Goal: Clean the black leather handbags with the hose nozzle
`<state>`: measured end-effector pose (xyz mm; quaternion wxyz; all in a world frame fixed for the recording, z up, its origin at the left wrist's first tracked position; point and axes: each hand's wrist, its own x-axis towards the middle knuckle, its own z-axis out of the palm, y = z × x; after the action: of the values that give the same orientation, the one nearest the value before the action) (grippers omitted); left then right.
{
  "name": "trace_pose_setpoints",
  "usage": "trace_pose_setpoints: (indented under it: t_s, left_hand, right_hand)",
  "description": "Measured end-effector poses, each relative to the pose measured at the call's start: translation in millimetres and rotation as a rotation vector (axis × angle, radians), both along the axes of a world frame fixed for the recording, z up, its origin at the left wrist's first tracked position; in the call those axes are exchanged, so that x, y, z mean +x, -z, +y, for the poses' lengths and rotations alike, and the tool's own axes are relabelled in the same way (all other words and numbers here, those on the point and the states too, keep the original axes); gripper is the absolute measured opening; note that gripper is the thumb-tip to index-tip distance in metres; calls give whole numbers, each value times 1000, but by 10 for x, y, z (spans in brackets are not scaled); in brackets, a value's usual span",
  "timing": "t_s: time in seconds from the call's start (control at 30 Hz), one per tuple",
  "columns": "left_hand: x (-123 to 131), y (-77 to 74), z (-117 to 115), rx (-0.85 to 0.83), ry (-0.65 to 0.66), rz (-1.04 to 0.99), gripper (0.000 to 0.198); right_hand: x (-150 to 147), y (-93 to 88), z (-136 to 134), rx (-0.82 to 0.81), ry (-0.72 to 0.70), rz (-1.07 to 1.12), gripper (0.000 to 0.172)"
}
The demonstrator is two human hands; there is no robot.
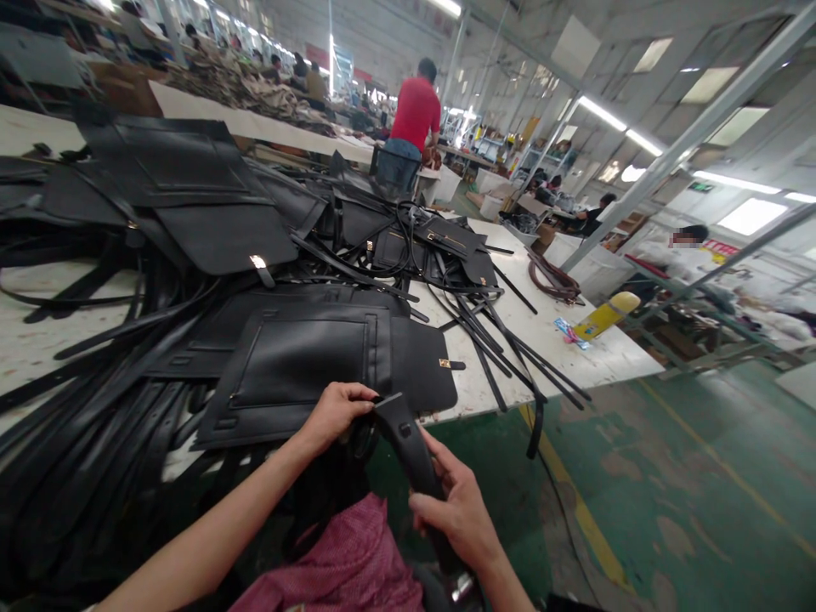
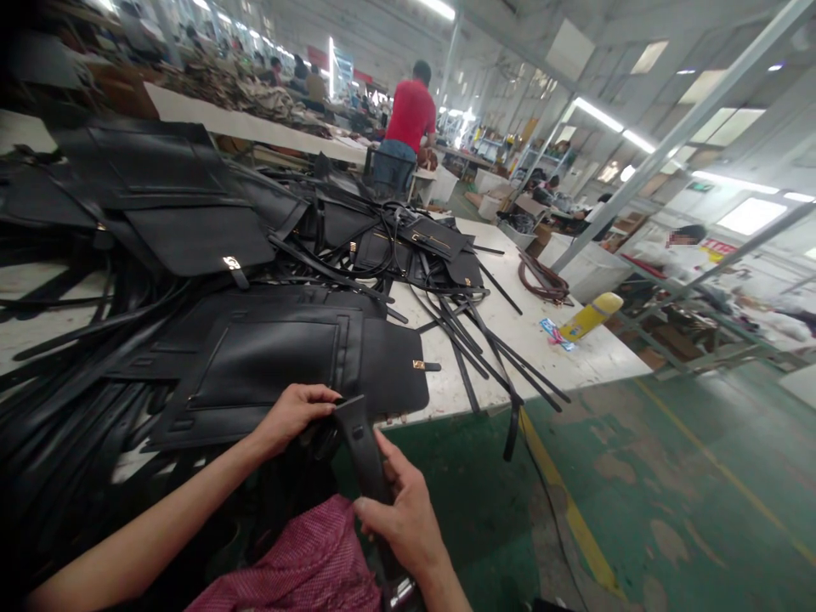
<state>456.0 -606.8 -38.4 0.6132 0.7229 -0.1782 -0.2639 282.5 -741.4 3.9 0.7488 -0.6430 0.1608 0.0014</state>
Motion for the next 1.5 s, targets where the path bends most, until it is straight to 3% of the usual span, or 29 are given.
trace_pose_setpoints:
  t_s: [0.27,0.33,0.47,0.6,0.83,0.97,1.07,1.27,1.5]
  left_hand:
    - [-72,42,33,0,13,-166,10]
    - [-114,78,85,60,34,-355,8]
    - [-180,178,250,258,114,-958,13]
    - [-159,212,391,323,116,-1189,17]
    - [-125,232,401,348,81,-1149,20]
    - [-136,255,407,337,61,-1134,19]
    - [-148,257,426,305,42,-1129,17]
    - [-156,257,435,302,21,-1119,13]
    - [-178,267,447,337,35,-1166,17]
  right_hand:
    - [325,-46,97,-50,35,-54,72]
    - [296,-41,24,-75,59,-32,72]
    - [120,17,-140,-66,5,30,72]
    - [-33,42,-239,-33,-157,109,74]
    - [150,14,-191,-103,-271,142,73]
    - [279,-12,-115,-96,-150,93,74]
    - [208,-66,-148,-122,-56,77,73]
    - [-12,-102,-89,-149,-201,175,74]
    - [192,-76,167,-165,-159,122,69]
